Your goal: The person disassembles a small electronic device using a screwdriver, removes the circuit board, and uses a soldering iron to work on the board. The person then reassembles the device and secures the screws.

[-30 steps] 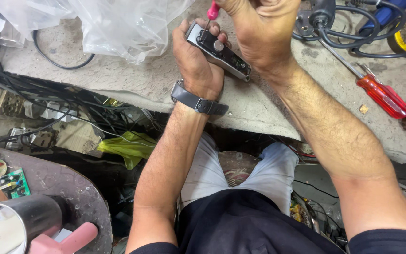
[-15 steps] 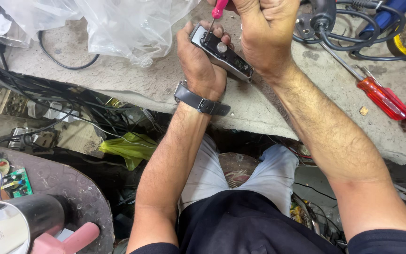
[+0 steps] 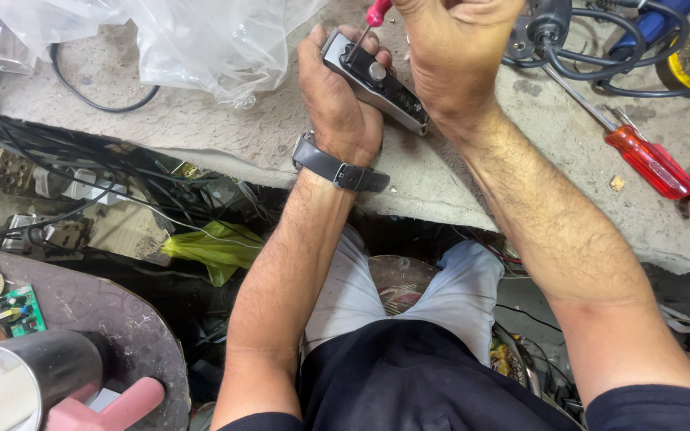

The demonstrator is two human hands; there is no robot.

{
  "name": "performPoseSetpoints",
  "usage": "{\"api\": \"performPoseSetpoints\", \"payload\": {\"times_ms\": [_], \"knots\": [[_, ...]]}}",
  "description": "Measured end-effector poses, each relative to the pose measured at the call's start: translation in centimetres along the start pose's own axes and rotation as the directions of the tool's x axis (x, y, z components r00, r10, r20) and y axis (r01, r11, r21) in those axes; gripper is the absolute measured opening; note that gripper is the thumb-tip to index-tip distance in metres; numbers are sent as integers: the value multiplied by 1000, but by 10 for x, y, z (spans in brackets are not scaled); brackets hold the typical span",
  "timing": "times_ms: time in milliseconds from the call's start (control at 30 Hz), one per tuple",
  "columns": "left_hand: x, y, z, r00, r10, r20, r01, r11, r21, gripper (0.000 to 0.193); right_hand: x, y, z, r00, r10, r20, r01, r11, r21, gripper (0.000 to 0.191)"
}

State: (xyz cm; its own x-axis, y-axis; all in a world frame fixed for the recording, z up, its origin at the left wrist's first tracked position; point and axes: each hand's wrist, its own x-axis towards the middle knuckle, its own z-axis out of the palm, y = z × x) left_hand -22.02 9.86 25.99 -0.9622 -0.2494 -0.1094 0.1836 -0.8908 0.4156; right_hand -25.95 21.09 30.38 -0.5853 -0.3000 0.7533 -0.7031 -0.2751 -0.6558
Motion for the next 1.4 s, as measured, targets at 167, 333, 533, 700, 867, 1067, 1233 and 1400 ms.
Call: {"api": "performPoseSetpoints", "payload": {"times_ms": [167,333,533,700,867,1067,1233,1400], "knots": [[0,1,1,1000,16,10,-16,1000,26,38,1,-2,-1,1000,8,-30,-6,999,47,24],[0,0,1,1000,4,22,-5,1000,7,39,4,-12,3,991,104,-81,-106,994,-23,21],[0,1,1,1000,16,2,-16,999,31,39,10,-12,8,999,-53,14,51,994,96,18],[-1,1,1,1000,15,18,-16,1000,26,39,5,-14,2,995,45,-87,-47,999,-27,19],[0,1,1,1000,7,15,-7,1000,17,39,4,-18,6,995,49,-84,-53,998,-41,20],[-1,2,2,999,15,34,-16,1000,20,38,7,-22,4,992,93,-84,-94,996,-7,24],[-1,2,-1,998,-13,56,14,999,-30,38,3,-20,1,999,-35,33,35,999,-2,17],[3,1,-5,995,-5,101,10,999,-50,42,-2,-25,-7,988,146,53,-136,977,-165,23]]}}
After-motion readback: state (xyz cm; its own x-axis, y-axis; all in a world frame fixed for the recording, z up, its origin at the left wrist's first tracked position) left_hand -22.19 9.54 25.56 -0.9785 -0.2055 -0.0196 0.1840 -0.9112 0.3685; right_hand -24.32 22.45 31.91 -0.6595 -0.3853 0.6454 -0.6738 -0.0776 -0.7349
